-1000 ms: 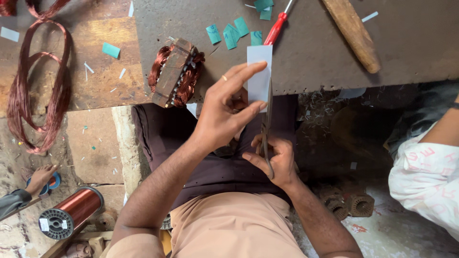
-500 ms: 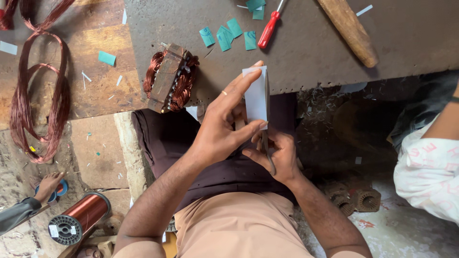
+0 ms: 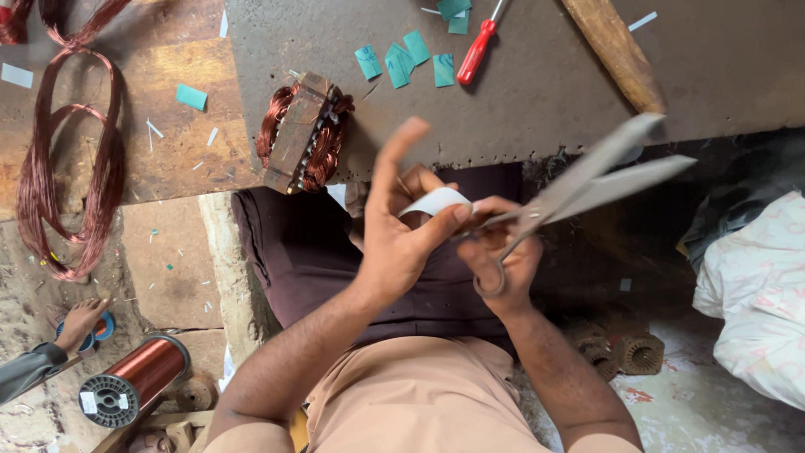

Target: The person is placing insulation paper into the slots of a motor stator and winding copper wire into it by hand and using scissors.

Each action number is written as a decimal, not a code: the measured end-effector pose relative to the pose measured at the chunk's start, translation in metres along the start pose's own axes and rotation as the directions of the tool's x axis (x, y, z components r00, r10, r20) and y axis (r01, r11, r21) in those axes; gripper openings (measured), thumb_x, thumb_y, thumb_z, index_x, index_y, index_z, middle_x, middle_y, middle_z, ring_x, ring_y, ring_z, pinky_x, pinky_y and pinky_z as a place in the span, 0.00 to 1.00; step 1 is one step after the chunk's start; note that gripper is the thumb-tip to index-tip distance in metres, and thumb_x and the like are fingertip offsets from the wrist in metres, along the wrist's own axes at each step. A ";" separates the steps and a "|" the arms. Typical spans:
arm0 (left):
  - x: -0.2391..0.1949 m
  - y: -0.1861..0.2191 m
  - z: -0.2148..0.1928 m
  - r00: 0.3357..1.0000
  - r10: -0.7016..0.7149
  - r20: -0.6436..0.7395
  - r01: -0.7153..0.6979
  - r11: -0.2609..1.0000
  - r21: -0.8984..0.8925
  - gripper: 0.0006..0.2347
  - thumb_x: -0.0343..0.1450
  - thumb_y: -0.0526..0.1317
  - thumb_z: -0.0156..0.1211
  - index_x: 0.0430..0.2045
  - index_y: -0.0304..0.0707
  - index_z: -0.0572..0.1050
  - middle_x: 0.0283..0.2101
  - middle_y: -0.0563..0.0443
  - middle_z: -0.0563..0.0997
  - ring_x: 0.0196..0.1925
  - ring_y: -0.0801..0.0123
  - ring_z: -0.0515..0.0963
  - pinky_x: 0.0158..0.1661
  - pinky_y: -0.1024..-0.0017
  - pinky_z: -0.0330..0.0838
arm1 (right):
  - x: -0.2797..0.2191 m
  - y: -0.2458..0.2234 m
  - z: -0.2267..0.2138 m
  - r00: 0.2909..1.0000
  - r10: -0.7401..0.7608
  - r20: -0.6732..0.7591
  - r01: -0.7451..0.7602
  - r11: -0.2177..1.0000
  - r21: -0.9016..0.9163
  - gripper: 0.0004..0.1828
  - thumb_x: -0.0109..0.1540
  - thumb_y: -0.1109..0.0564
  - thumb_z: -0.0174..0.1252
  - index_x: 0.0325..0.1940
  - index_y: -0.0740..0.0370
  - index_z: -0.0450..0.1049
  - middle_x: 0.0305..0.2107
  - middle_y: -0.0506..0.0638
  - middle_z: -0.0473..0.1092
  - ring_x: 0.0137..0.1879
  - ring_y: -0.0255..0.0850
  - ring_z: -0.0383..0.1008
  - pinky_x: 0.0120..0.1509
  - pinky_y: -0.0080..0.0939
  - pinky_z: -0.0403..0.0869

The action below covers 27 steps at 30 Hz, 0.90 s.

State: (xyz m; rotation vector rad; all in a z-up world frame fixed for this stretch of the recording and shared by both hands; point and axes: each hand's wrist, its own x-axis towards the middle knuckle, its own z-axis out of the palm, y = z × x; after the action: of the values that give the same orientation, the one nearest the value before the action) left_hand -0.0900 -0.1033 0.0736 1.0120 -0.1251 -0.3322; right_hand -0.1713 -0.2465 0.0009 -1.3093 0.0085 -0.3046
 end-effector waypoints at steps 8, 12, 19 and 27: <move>-0.015 -0.012 -0.022 0.937 -0.281 -0.208 0.314 0.938 0.145 0.09 0.71 0.30 0.68 0.45 0.28 0.82 0.36 0.50 0.80 0.36 0.74 0.73 0.38 0.75 0.67 | 0.027 -0.022 -0.001 0.990 0.062 -0.123 -0.062 0.998 0.005 0.18 0.65 0.69 0.62 0.58 0.67 0.68 0.44 0.53 0.74 0.46 0.32 0.77 0.51 0.29 0.75; -0.024 0.000 -0.029 0.998 -0.002 -0.059 0.031 0.871 0.490 0.10 0.71 0.31 0.69 0.46 0.33 0.80 0.44 0.53 0.85 0.46 0.76 0.83 0.47 0.75 0.78 | 0.044 -0.034 -0.002 0.994 0.073 -0.079 -0.081 0.991 -0.108 0.17 0.65 0.70 0.62 0.57 0.68 0.68 0.42 0.53 0.75 0.47 0.33 0.78 0.53 0.31 0.77; -0.009 0.011 -0.023 0.973 0.166 0.158 -0.229 0.660 0.715 0.14 0.71 0.28 0.69 0.50 0.40 0.80 0.49 0.51 0.83 0.48 0.76 0.83 0.46 0.77 0.78 | 0.045 -0.028 0.014 0.996 -0.043 -0.079 0.027 0.979 -0.200 0.15 0.68 0.69 0.62 0.58 0.69 0.69 0.39 0.52 0.76 0.45 0.33 0.77 0.52 0.32 0.77; 0.021 0.025 -0.027 0.973 0.213 0.091 -0.223 0.757 0.614 0.21 0.74 0.26 0.68 0.61 0.40 0.74 0.61 0.49 0.78 0.45 0.79 0.77 0.44 0.80 0.78 | -0.036 -0.006 0.000 0.871 0.483 0.093 -0.408 0.815 -0.412 0.14 0.55 0.58 0.74 0.37 0.65 0.76 0.22 0.45 0.71 0.27 0.29 0.70 0.32 0.32 0.71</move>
State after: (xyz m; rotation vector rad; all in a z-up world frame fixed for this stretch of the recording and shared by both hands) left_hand -0.0578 -0.0756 0.0795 1.6392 -0.3854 -0.0734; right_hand -0.2073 -0.2401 0.0008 -1.6731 0.2207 0.2485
